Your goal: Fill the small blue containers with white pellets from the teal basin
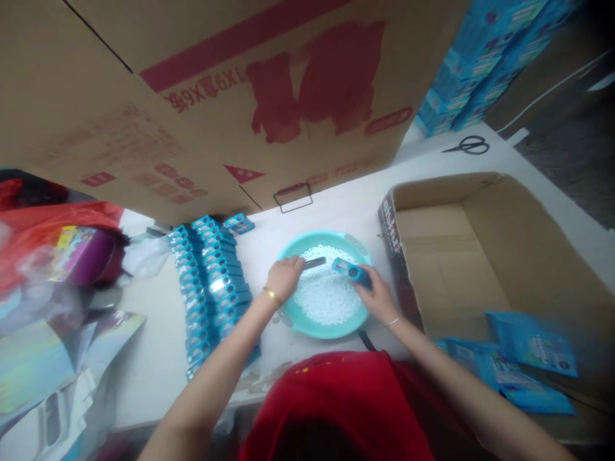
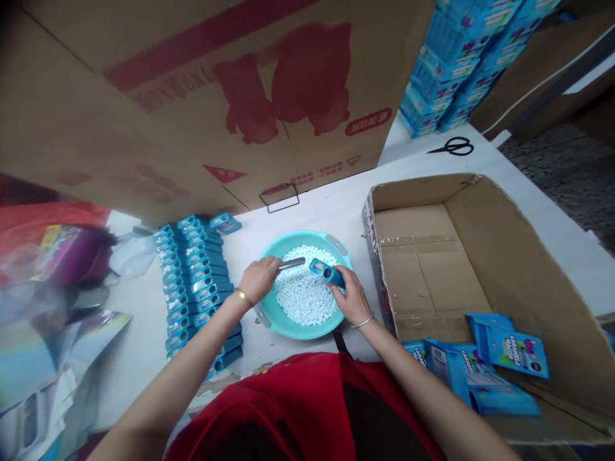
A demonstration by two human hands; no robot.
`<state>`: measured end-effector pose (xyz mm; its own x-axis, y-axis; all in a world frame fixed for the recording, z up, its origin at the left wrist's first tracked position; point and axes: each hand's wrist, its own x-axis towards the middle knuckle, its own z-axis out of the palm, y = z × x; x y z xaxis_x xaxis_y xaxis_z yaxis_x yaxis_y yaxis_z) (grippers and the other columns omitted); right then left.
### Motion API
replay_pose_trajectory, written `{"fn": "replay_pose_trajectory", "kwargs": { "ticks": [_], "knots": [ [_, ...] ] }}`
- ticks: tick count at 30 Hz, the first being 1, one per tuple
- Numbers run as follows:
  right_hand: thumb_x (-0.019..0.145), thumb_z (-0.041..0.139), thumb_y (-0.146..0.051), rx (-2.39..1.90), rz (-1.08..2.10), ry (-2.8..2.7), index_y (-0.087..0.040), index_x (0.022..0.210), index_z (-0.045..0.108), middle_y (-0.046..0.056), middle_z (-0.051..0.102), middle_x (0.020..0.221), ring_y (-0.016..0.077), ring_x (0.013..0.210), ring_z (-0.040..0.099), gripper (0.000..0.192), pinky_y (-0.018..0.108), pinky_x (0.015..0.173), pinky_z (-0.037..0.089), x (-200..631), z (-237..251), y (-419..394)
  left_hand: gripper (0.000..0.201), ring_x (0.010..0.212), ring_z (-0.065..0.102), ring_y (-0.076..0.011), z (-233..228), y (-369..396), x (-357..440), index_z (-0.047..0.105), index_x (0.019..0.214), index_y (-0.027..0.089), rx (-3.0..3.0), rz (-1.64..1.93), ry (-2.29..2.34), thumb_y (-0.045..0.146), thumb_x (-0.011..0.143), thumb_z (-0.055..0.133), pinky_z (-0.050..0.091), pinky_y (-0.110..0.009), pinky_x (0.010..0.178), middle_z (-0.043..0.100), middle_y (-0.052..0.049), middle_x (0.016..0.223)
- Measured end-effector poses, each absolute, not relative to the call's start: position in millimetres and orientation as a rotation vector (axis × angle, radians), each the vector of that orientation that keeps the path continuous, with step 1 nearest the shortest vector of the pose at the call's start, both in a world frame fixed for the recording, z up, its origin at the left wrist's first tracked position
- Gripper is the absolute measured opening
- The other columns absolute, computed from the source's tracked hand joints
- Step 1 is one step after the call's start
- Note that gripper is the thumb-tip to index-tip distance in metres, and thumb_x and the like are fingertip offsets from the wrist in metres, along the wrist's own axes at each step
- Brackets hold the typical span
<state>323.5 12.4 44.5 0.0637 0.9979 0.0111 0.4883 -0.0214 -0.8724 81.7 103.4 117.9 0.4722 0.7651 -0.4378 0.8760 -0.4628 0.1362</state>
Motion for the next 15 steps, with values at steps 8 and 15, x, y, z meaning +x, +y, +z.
{"fn": "replay_pose_trajectory", "kwargs": {
  "ticks": [8,15],
  "knots": [
    [0.080,0.062,-0.041,-1.644,0.908,-1.327,-0.022,0.116,0.048,0.007,0.059,0.107,0.0230,0.097,0.058,0.043,0.038,0.088,0.046,331.0,51.7,24.0,0.028,0.102,0.055,-0.0212,9.4,58.6,110.8,0.054,0.114,0.019,2.156,-0.310,1.206,0.017,0.091,0.039,0.043,-0.035,0.091,0.060,-0.009,0.108],
    [0.079,0.064,-0.040,-1.633,0.913,-1.279,-0.023,0.116,0.048,0.006,0.059,0.107,0.0226,0.097,0.058,0.044,0.037,0.089,0.046,335.4,41.8,22.6,0.027,0.103,0.058,-0.0176,28.6,42.7,85.3,0.053,0.115,0.018,1.927,0.023,1.050,0.022,0.089,0.046,0.046,-0.030,0.093,0.061,-0.007,0.114]
  ]
}}
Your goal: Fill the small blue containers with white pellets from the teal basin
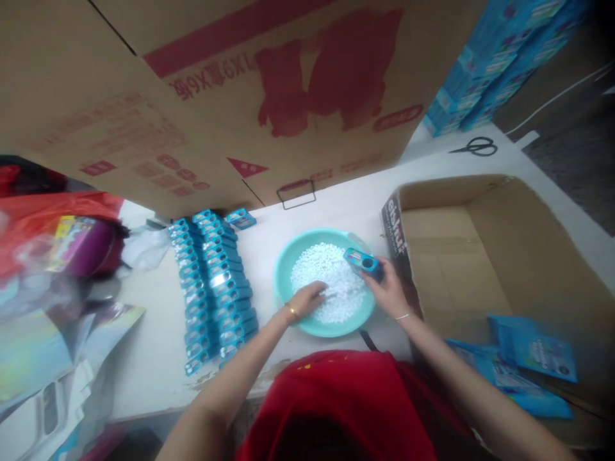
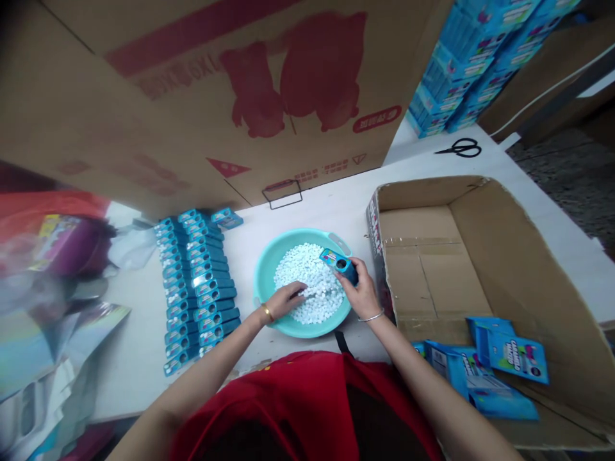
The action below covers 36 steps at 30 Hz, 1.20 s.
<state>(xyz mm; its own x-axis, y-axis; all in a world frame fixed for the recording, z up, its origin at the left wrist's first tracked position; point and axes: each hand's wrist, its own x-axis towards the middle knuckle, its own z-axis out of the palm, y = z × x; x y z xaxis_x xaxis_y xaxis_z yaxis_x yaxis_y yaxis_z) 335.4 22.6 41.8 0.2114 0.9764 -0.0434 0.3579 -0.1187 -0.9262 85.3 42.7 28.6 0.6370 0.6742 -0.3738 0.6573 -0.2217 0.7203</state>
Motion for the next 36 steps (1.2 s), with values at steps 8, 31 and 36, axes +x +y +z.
{"fn": "replay_pose_trajectory", "kwargs": {
  "ticks": [8,31,36],
  "knots": [
    [0.083,0.053,-0.027,-1.532,0.913,-1.578,-0.022,0.118,0.048,0.010,0.058,0.115,0.0250,0.107,0.055,0.035,0.043,0.094,0.045,324.1,47.9,17.2,0.024,0.095,0.059,-0.0185,137.0,80.5,60.6,0.054,0.112,0.018,2.119,0.072,1.022,0.025,0.091,0.043,0.047,-0.031,0.086,0.062,-0.009,0.106],
    [0.084,0.054,-0.029,-1.571,0.839,-1.587,-0.023,0.119,0.049,0.010,0.058,0.116,0.0266,0.109,0.054,0.036,0.047,0.097,0.042,332.2,43.0,26.8,0.027,0.102,0.053,-0.0229,38.3,93.2,97.9,0.054,0.111,0.019,2.170,-0.409,1.364,0.016,0.093,0.034,0.043,-0.037,0.088,0.056,-0.011,0.107],
    [0.083,0.056,-0.033,-1.597,0.865,-1.535,-0.022,0.118,0.049,0.009,0.058,0.114,0.0257,0.107,0.055,0.037,0.044,0.095,0.044,333.1,47.6,31.8,0.027,0.106,0.054,-0.0198,11.6,53.6,115.7,0.054,0.114,0.020,2.069,-0.280,1.196,0.019,0.091,0.040,0.043,-0.033,0.094,0.060,-0.008,0.112]
  ]
}}
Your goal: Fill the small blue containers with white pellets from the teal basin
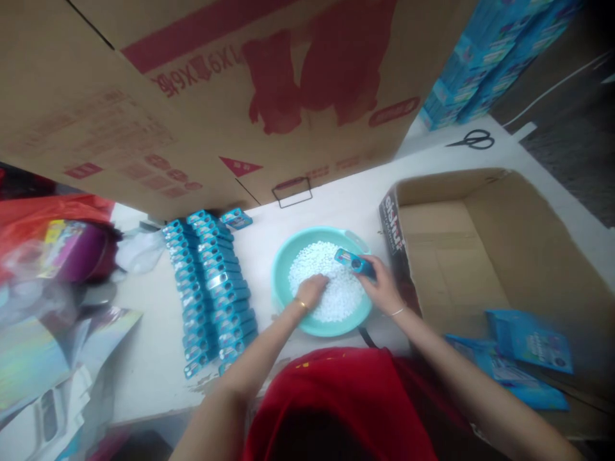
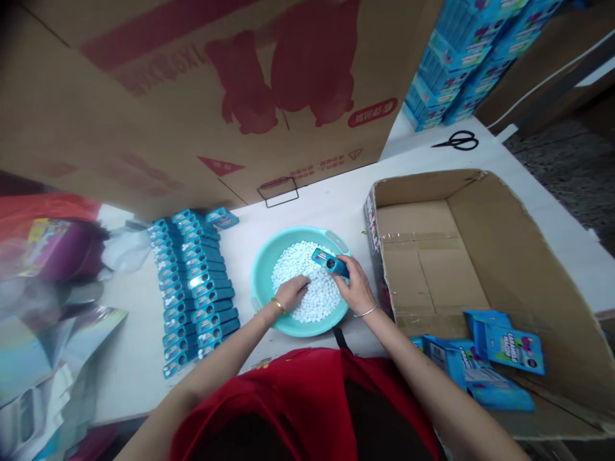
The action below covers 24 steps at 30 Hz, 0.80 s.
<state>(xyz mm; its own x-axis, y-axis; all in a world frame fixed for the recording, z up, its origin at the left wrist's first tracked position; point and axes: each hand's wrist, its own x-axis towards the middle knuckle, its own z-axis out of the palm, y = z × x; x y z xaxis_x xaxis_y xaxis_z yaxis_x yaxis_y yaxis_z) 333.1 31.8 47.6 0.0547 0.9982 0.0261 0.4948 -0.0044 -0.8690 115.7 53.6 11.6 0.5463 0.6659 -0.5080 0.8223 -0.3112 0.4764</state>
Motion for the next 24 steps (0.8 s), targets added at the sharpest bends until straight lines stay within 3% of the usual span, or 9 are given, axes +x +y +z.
{"fn": "replay_pose_trajectory", "kwargs": {
  "ticks": [6,12,18,24],
  "knots": [
    [0.083,0.057,-0.037,-1.611,0.854,-1.495,-0.022,0.117,0.049,0.010,0.058,0.113,0.0258,0.104,0.056,0.039,0.043,0.093,0.045,336.2,45.7,30.5,0.028,0.092,0.060,-0.0149,29.5,47.8,84.8,0.053,0.114,0.019,1.885,-0.089,1.079,0.023,0.086,0.050,0.048,-0.028,0.086,0.064,-0.004,0.108],
    [0.083,0.053,-0.028,-1.547,0.855,-1.617,-0.022,0.118,0.049,0.010,0.058,0.114,0.0262,0.106,0.055,0.035,0.046,0.093,0.045,331.9,43.3,24.8,0.024,0.101,0.057,-0.0169,105.2,72.6,56.5,0.053,0.111,0.019,1.942,0.124,1.035,0.023,0.089,0.047,0.046,-0.030,0.091,0.061,-0.008,0.111],
    [0.079,0.048,-0.015,-1.425,0.816,-1.771,-0.024,0.123,0.048,0.009,0.059,0.118,0.0265,0.115,0.053,0.044,0.056,0.105,0.036,313.5,35.9,16.7,0.020,0.093,0.059,-0.0189,170.2,93.0,80.1,0.056,0.103,0.018,2.315,-0.308,1.071,0.022,0.091,0.040,0.048,-0.030,0.079,0.062,-0.008,0.098],
    [0.083,0.049,-0.018,-1.386,0.801,-1.791,-0.024,0.125,0.046,0.009,0.059,0.119,0.0255,0.116,0.053,0.042,0.057,0.109,0.031,304.7,32.3,11.5,0.023,0.086,0.058,-0.0229,207.2,84.0,124.4,0.057,0.097,0.014,2.548,-0.643,1.092,0.014,0.092,0.034,0.047,-0.034,0.071,0.060,-0.011,0.092]
  ]
}}
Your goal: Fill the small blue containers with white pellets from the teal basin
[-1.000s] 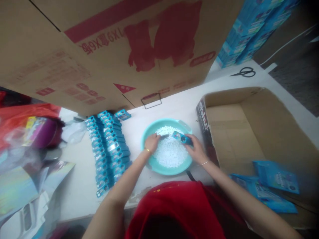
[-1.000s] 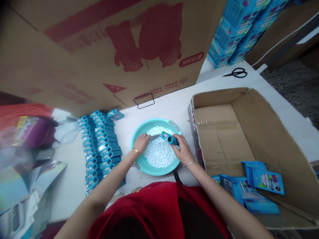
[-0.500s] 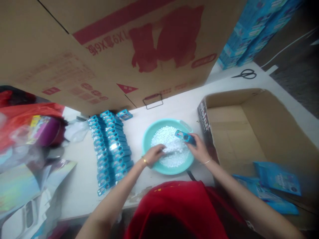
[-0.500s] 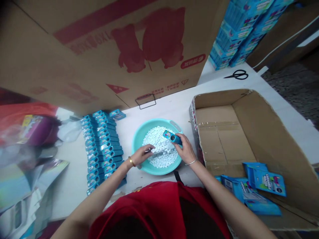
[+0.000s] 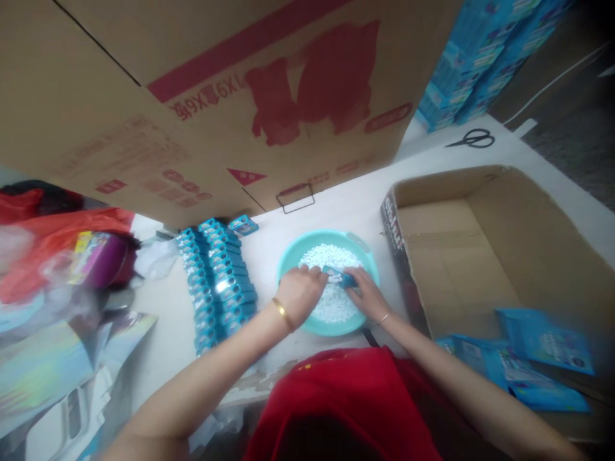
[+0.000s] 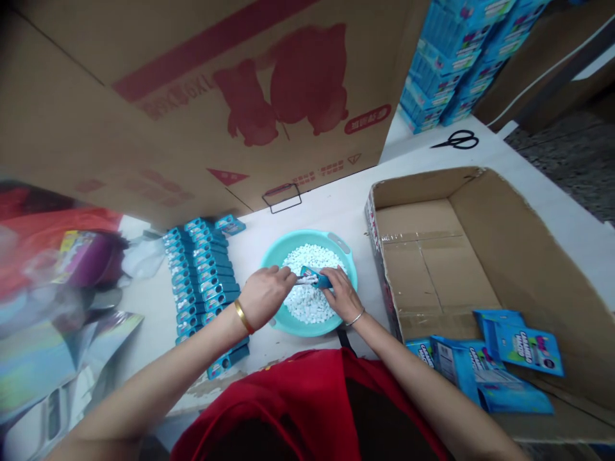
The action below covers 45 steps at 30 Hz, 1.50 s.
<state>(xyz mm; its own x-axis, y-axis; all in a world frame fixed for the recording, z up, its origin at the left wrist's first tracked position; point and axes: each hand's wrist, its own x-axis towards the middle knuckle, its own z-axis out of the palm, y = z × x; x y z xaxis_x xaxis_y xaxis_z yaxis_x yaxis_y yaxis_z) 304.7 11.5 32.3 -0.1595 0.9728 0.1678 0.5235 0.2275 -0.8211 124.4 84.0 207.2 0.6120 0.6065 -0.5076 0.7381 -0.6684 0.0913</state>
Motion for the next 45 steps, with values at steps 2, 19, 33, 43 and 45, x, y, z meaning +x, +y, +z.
{"fn": "replay_pose_trajectory", "kwargs": {
  "ticks": [2,19,33,43,45],
  "knots": [
    [0.083,0.049,-0.018,-1.404,0.804,-1.772,-0.025,0.124,0.046,0.008,0.059,0.118,0.0253,0.116,0.053,0.042,0.056,0.109,0.031,306.7,30.4,11.0,0.024,0.087,0.057,-0.0236,211.8,82.8,126.2,0.057,0.097,0.015,2.579,-0.614,1.096,0.015,0.093,0.034,0.046,-0.035,0.071,0.059,-0.011,0.091],
    [0.084,0.056,-0.036,-1.596,0.900,-1.499,-0.022,0.118,0.048,0.009,0.058,0.111,0.0246,0.105,0.056,0.037,0.041,0.093,0.045,328.4,37.5,29.8,0.030,0.104,0.056,-0.0186,16.3,45.7,111.2,0.057,0.112,0.021,2.036,-0.292,1.166,0.014,0.086,0.046,0.043,-0.030,0.093,0.062,-0.006,0.111],
    [0.081,0.051,-0.021,-1.461,0.873,-1.662,-0.024,0.119,0.048,0.009,0.058,0.117,0.0262,0.112,0.054,0.039,0.051,0.104,0.036,319.4,36.8,21.9,0.019,0.088,0.059,-0.0172,141.9,83.4,68.7,0.055,0.104,0.018,2.147,-0.029,1.069,0.024,0.089,0.046,0.047,-0.029,0.080,0.063,-0.007,0.099],
    [0.084,0.049,-0.020,-1.371,0.845,-1.802,-0.024,0.124,0.045,0.009,0.059,0.119,0.0254,0.116,0.052,0.040,0.057,0.111,0.027,305.9,32.5,14.7,0.025,0.080,0.060,-0.0209,210.0,81.0,129.3,0.049,0.112,0.014,2.600,-0.589,1.114,0.013,0.093,0.033,0.047,-0.033,0.068,0.061,-0.010,0.090],
    [0.085,0.049,-0.021,-1.385,0.853,-1.782,-0.024,0.123,0.046,0.009,0.059,0.119,0.0256,0.116,0.053,0.038,0.057,0.110,0.027,307.3,31.7,14.4,0.022,0.081,0.059,-0.0209,209.4,84.4,122.7,0.053,0.102,0.014,2.604,-0.574,1.102,0.013,0.092,0.034,0.046,-0.032,0.069,0.061,-0.009,0.086]
  ]
}}
